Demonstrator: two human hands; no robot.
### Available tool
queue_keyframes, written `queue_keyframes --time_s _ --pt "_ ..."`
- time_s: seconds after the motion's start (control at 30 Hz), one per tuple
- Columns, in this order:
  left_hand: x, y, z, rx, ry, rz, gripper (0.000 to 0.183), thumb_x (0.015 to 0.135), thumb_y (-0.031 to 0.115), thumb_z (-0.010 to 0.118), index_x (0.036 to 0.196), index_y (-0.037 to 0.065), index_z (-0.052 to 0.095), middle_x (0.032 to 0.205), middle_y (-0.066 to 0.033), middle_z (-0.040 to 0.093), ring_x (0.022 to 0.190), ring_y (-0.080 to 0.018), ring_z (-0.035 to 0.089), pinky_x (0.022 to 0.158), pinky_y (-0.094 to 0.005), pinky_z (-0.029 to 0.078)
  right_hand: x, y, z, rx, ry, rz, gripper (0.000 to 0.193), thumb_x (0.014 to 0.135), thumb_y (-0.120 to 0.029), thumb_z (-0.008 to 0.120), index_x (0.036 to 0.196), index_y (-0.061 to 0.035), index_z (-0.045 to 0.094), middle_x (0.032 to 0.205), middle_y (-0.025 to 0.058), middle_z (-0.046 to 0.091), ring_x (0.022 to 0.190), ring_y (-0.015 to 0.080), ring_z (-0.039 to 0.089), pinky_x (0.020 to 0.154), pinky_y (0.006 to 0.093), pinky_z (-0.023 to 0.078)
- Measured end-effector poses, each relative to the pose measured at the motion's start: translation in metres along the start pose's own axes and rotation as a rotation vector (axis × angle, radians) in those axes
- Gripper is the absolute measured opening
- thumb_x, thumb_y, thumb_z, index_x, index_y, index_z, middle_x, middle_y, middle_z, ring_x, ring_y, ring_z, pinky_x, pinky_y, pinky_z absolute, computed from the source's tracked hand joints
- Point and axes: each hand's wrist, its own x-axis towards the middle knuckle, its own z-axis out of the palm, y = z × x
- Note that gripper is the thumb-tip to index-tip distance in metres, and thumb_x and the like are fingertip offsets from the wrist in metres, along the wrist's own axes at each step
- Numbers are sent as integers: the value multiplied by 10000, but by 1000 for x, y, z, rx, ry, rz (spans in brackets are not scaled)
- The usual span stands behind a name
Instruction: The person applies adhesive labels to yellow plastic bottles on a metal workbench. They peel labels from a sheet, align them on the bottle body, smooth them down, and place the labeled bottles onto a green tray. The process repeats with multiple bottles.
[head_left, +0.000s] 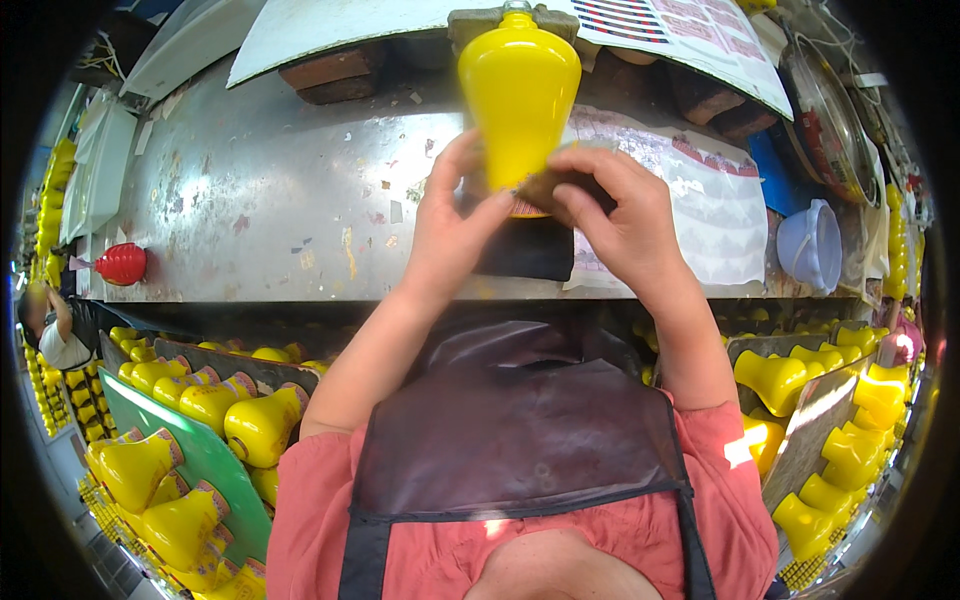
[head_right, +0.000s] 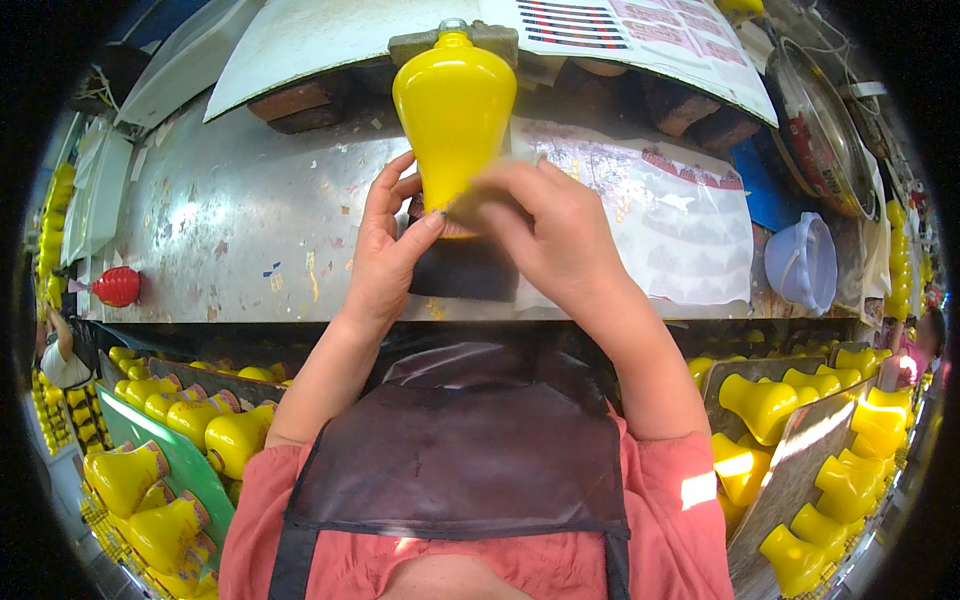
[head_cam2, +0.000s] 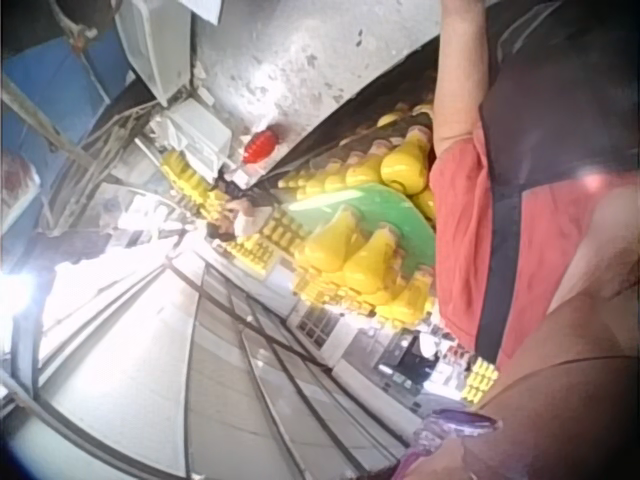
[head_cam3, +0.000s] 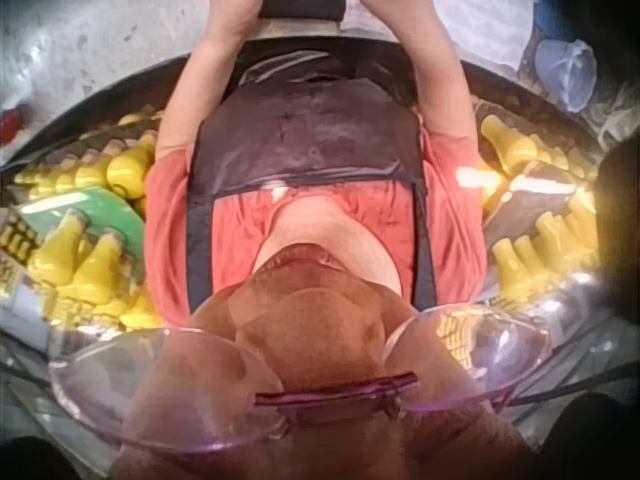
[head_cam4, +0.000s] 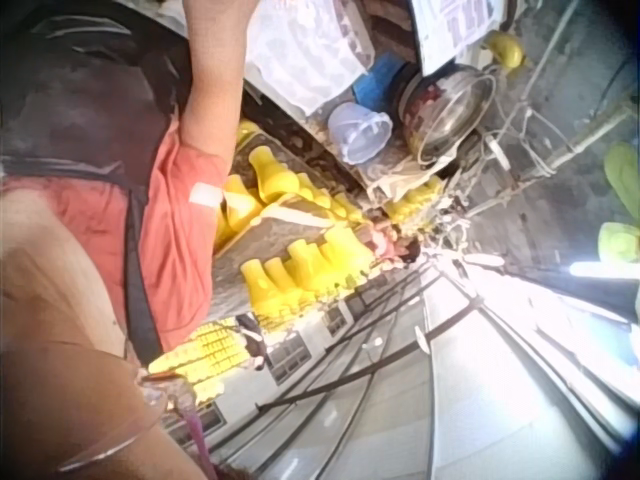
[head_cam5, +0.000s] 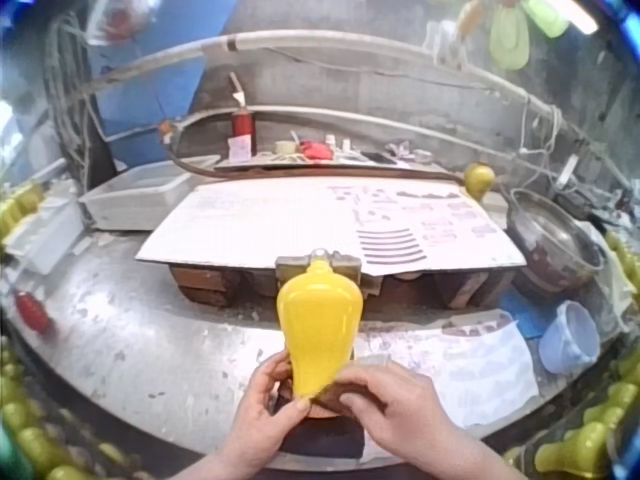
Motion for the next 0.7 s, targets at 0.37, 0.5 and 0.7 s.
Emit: queue_keyframes --time_s 0.37,0.5,0.7 --pt "8 -4 -22 227 -119 82 679 949 148 691 1579 108 440 1210 -68 598 1175 -159 524 1076 -334 420 2 -4 -1 -326 115 -80 328 837 -15 791 1150 -88 729 1013 93 756 728 274 646 663 359 547" --pt "13 -2 -36 317 -126 68 571 964 77 642 1524 94 533 1051 -16 589 1082 -127 560 1034 -302 435 -9 9 6 -103 61 -90 331 866 2 767 1185 -67 713 1085 127 744 859 286 697 761 334 564" --pt "16 4 -33 215 3 -56 501 865 124 644 1365 120 683 915 -61 676 980 -232 625 1034 -382 450 -22 3 15 -381 231 -148 335 823 26 773 1131 -97 720 1012 101 726 875 306 696 721 376 554"
